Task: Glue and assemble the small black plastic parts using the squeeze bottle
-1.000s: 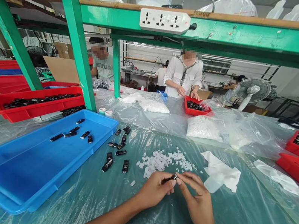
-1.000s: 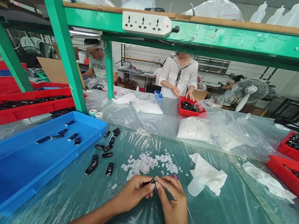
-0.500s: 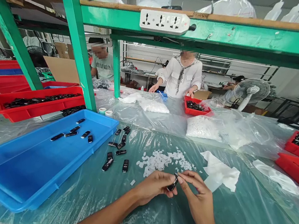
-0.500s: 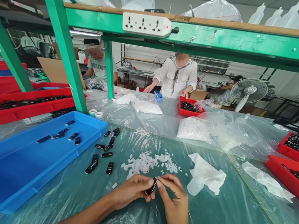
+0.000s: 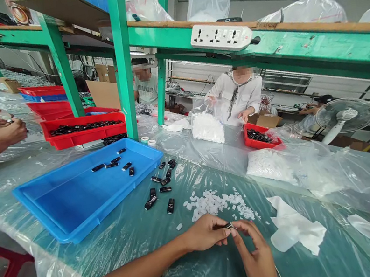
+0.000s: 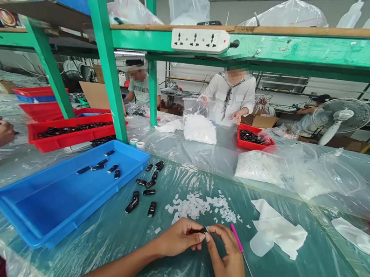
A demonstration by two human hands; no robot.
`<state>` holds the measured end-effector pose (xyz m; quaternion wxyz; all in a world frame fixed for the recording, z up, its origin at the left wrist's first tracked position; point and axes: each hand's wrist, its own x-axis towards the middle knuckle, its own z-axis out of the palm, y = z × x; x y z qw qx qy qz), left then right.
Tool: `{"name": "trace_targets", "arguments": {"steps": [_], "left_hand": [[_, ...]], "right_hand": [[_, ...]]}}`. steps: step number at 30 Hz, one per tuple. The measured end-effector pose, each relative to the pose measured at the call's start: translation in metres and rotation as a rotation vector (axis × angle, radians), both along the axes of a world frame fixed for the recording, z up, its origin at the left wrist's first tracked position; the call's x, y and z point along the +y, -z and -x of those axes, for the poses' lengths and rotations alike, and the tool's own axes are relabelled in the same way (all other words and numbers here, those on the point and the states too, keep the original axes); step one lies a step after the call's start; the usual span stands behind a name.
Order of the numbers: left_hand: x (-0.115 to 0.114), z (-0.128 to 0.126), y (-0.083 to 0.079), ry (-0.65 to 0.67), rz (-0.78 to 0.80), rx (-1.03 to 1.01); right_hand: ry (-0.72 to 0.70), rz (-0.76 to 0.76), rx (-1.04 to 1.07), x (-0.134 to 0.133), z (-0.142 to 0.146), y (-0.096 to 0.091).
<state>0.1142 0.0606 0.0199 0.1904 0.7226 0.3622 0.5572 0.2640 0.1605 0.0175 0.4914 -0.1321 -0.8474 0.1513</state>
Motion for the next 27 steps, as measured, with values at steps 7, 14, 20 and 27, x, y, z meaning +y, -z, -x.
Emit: {"name": "trace_targets", "arguments": {"steps": [7,14,20,27], "left_hand": [[-0.014,0.027,-0.025,-0.389,-0.208,0.026],[-0.081,0.112,-0.061,-1.066,-0.194,-0.05],[-0.144,0.205,-0.051,-1.698,0.153,-0.13],[-0.166,0.171,-0.048,-1.852,-0.133,0.422]], "right_hand": [[-0.014,-0.132,-0.013,-0.01,-0.002,-0.004],[-0.019,-0.309,0.054,-0.027,-0.01,-0.014],[-0.112,-0.428,0.184,-0.036,-0.019,-0.033],[-0.027,-0.476,0.713,-0.09,-0.097,-0.062]]}}
